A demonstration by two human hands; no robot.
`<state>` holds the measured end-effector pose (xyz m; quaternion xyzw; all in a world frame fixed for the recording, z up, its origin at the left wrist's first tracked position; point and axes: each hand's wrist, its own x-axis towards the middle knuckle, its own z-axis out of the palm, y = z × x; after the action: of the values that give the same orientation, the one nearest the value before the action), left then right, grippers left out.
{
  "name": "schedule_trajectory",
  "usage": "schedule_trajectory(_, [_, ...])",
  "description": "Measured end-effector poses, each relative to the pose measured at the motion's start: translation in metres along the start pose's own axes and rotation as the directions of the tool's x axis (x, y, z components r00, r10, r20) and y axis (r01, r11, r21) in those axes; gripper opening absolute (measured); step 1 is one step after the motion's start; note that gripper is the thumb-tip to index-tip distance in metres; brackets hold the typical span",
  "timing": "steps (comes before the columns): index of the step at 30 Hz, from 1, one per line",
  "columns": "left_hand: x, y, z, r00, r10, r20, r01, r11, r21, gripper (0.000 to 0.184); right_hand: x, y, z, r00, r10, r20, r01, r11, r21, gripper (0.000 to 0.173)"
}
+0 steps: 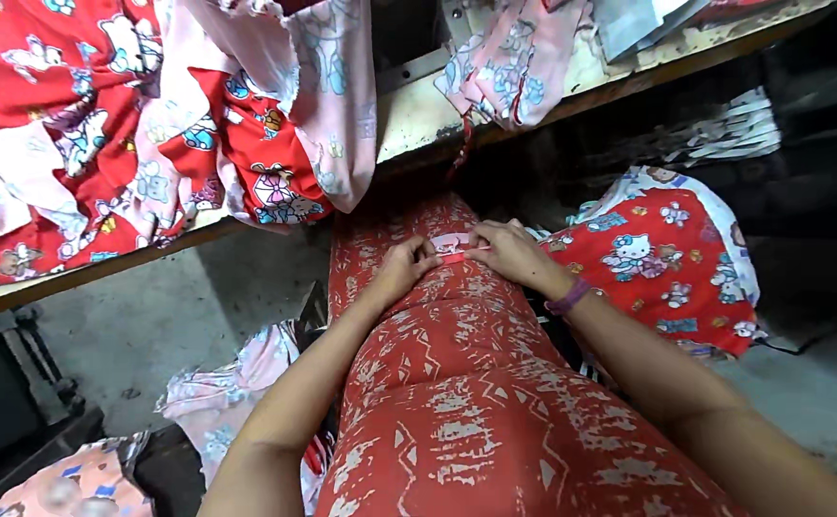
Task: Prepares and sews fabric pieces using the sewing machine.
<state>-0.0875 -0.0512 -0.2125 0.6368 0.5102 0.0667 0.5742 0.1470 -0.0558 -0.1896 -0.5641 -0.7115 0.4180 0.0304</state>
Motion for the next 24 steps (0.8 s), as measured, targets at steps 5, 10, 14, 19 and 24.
schedule_trajectory(5, [0.002,-0.003,-0.006,0.979,0.203,-0.023,-0.202,0.979,0.013,0.015,0.01,-0.017,-0.029,0.952,0.126,0.28,-0.128,0.992,-0.009,0.022])
schedule_trajectory(10, [-0.016,0.035,-0.027,0.978,0.205,-0.024,-0.2,0.91,-0.364,0.006,0.002,-0.038,-0.066,0.939,-0.112,0.326,-0.028,0.918,0.395,0.009])
schedule_trajectory(14, [-0.038,0.072,-0.053,0.974,0.22,0.05,-0.153,0.807,-0.57,0.015,-0.014,-0.061,-0.094,0.946,-0.295,0.133,0.187,0.834,0.52,0.001])
schedule_trajectory(19, [-0.068,0.11,-0.083,0.95,0.18,0.255,-0.01,0.834,-0.551,0.012,-0.035,-0.092,-0.114,0.899,-0.438,0.032,0.379,0.811,0.445,0.004])
schedule_trajectory(24, [-0.083,0.108,-0.088,0.961,0.254,0.106,-0.176,0.862,-0.475,0.01,-0.042,-0.109,-0.111,0.897,-0.44,-0.044,0.404,0.773,0.489,0.008])
